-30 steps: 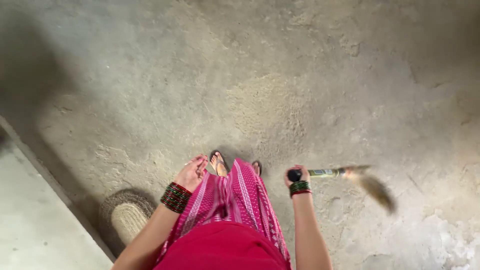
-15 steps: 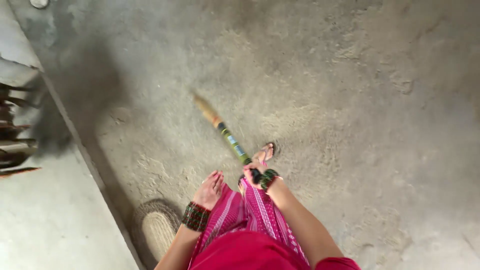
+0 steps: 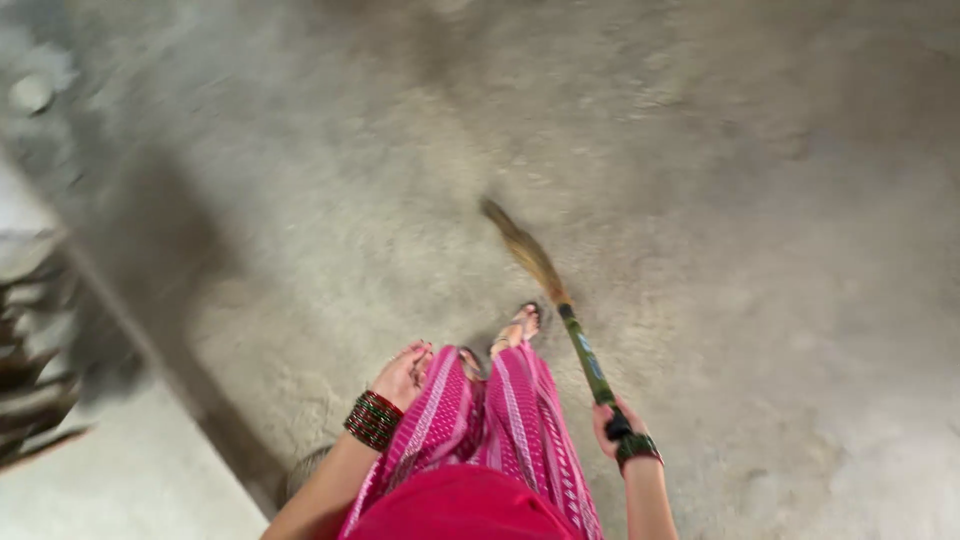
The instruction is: The person sweeps a concrete floor using a handheld broom, moving around various objects including a refrigerator, a motorcycle, and furniture.
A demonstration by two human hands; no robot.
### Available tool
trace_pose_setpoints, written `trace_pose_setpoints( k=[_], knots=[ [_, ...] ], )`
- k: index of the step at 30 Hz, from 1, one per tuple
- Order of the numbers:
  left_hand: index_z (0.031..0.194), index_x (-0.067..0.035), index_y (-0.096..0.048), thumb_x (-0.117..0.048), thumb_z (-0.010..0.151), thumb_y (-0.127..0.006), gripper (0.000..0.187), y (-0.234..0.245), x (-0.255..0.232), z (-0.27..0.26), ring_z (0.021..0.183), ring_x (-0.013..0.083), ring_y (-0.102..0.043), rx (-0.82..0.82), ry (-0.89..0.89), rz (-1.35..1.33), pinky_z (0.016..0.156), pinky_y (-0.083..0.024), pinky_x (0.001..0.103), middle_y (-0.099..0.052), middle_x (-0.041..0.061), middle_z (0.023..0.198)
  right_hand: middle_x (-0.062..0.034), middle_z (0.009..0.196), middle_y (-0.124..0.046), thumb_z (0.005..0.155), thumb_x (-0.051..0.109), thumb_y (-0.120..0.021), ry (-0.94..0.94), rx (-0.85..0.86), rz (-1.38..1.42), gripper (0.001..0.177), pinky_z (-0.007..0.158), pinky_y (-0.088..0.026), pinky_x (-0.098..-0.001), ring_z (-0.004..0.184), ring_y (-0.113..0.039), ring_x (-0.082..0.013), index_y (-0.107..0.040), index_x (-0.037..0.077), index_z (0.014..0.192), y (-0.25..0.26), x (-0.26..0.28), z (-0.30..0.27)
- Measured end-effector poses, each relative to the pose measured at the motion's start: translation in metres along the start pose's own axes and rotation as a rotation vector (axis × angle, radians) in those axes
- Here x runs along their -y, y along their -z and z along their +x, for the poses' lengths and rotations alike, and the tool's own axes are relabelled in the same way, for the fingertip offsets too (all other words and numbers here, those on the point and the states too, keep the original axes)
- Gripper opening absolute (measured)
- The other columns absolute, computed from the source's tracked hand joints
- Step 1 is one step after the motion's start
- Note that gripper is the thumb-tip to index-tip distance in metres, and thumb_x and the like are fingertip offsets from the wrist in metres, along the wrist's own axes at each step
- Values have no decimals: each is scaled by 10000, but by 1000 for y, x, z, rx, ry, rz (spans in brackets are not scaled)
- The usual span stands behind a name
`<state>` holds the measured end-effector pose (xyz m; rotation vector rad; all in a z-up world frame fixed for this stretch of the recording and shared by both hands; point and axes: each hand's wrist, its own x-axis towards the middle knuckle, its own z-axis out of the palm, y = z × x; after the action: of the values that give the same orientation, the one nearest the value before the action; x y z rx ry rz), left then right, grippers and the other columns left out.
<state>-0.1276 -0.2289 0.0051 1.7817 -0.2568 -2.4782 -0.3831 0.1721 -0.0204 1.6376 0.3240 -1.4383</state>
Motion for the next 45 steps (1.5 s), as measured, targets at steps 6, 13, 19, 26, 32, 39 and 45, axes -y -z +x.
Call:
trace_pose_setpoints(
  k=[6,13,19,26,32,39,45],
  knots=[
    [1146,-134,-653,-145,997,-671,151,-79,-23,61,832,55,-629,180,4,338,616,-412,220,-701,-39,1019,-21,696,-647,886,279,-684,351,57,432,252,515,-571,-201,542,-636,-116,-639,41,957,94,80,-74],
    [1092,-178,-644,-141,949,-638,147,-129,-36,75,890,50,-677,138,114,386,667,-431,255,-742,-71,1034,19,663,-538,859,-8,-640,635,202,163,189,571,-552,-275,586,-571,-101,-512,114,790,-22,0,-3],
    [1119,-209,-644,-139,954,-669,180,-137,-87,83,879,49,-662,99,155,396,688,-436,241,-732,-71,1032,-10,617,-542,818,30,-625,284,173,-251,51,430,-485,-259,504,-521,-124,-583,36,846,-66,-101,33],
    [1179,-164,-608,-143,953,-645,231,-122,-195,78,902,69,-688,120,34,358,693,-456,244,-734,-39,1072,-15,605,-564,923,104,-670,-31,295,-574,152,424,-490,-240,472,-558,-130,-541,52,860,-244,-197,177],
    [1198,-151,-574,-114,957,-653,256,-110,-252,91,894,78,-662,68,40,417,703,-473,255,-721,-28,1069,-7,602,-547,912,180,-699,-7,247,-200,220,431,-508,-244,473,-558,-139,-575,-2,912,-250,-149,172],
    [1205,-159,-586,-107,963,-655,257,-141,-247,109,924,77,-650,-3,134,565,726,-440,248,-705,-31,1094,31,595,-550,898,209,-679,199,323,650,299,411,-524,-212,459,-560,-93,-560,-51,984,-83,-55,0],
    [1188,-175,-596,-140,953,-660,246,-181,-234,117,968,66,-659,139,155,556,748,-442,261,-712,-44,1120,1,685,-589,861,71,-662,808,157,411,130,589,-568,-302,589,-596,-146,-560,128,805,-192,-37,49]
  ],
)
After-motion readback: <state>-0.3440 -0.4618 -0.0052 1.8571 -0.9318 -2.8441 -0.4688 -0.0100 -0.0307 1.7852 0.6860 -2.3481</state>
